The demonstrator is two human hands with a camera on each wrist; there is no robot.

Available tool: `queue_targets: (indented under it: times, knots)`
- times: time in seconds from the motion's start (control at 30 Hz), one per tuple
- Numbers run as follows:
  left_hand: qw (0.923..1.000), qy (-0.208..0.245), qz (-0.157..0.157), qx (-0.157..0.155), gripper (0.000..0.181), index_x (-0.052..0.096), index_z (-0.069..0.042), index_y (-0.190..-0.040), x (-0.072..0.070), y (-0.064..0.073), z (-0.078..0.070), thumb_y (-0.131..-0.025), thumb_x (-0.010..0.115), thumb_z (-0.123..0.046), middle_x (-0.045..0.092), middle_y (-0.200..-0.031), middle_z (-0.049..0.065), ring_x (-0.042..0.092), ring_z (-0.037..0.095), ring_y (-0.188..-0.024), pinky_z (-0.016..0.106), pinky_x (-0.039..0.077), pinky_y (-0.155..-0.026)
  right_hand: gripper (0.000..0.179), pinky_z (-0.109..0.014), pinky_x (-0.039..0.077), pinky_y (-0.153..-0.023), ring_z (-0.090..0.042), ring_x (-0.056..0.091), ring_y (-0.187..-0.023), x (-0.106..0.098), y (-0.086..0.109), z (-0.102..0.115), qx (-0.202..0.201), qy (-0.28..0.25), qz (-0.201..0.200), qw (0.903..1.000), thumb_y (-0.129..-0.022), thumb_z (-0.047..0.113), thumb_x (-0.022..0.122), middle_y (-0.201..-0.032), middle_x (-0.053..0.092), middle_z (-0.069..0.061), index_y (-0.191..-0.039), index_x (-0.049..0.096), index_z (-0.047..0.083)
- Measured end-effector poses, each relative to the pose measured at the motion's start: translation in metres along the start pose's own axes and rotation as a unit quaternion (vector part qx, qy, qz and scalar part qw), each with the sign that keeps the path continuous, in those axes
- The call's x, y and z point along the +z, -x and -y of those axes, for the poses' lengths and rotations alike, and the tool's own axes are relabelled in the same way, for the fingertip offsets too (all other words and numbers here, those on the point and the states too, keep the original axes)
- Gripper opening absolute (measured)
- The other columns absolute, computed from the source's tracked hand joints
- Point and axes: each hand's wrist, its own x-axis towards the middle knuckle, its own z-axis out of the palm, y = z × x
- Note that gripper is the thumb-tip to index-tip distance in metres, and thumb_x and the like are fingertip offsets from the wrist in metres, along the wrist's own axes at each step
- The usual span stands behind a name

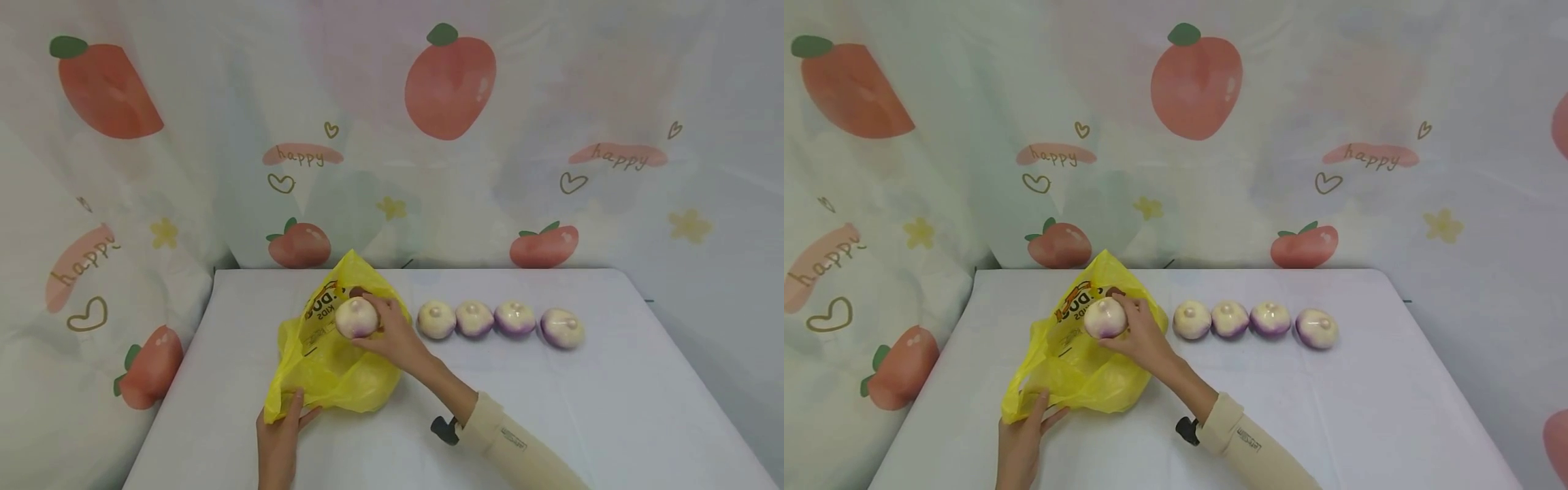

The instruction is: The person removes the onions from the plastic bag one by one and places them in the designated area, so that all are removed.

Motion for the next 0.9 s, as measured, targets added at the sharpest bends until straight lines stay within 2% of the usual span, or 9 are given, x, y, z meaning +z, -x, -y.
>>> queue_targets:
  times: [0.2, 0.47, 0.63, 0.9]
  knots:
    - [1.0, -0.007, -0.001, -0.001, 0.054, 0.051, -0.017, -0.121, 0.0, 0.002, -0.003, -0.08, 0.071, -0.047, 0.048, -0.114, 0.01, 0.064, 0.024, -0.094, 0.034, 0.06, -0.071, 0.076, -0.035, 0.054, -0.087, -0.017, 0.048, -0.106, -0.01, 0.012, 0.0, 0.004, -0.048, -0.022, 0.9986, -0.077, 0.028, 0.08, -0.127, 0.037, -0.011, -0.139, 0.038, 0.01]
    - [1.0, -0.004, -0.004, -0.001, 0.054, 0.052, -0.018, -0.121, 0.0, 0.002, -0.003, -0.08, 0.072, -0.046, 0.049, -0.114, 0.009, 0.063, 0.022, -0.097, 0.035, 0.06, -0.071, 0.079, -0.032, 0.053, -0.086, -0.016, 0.042, -0.115, -0.024, 0.024, -0.007, -0.043, -0.021, -0.073, 0.9962, -0.078, 0.023, 0.079, -0.134, 0.037, -0.009, -0.142, 0.034, 0.009]
    - [0.9999, -0.012, -0.003, 0.0, 0.054, 0.052, -0.018, -0.121, 0.001, 0.003, -0.006, -0.08, 0.071, -0.047, 0.049, -0.114, 0.008, 0.062, 0.022, -0.098, 0.034, 0.06, -0.071, 0.081, -0.033, 0.052, -0.085, -0.017, 0.042, -0.113, -0.034, 0.034, -0.013, -0.073, -0.011, -0.089, 0.9933, -0.079, 0.021, 0.078, -0.137, 0.036, -0.009, -0.143, 0.031, 0.01]
    - [0.9999, -0.011, -0.004, 0.004, 0.054, 0.052, -0.018, -0.121, 0.003, 0.004, -0.007, -0.08, 0.071, -0.048, 0.049, -0.114, 0.008, 0.06, 0.022, -0.101, 0.034, 0.06, -0.071, 0.08, -0.043, 0.054, -0.084, -0.02, 0.045, -0.109, -0.047, 0.045, -0.034, -0.048, 0.003, -0.104, 0.9934, -0.077, 0.015, 0.079, -0.135, 0.039, -0.013, -0.141, 0.033, 0.006]
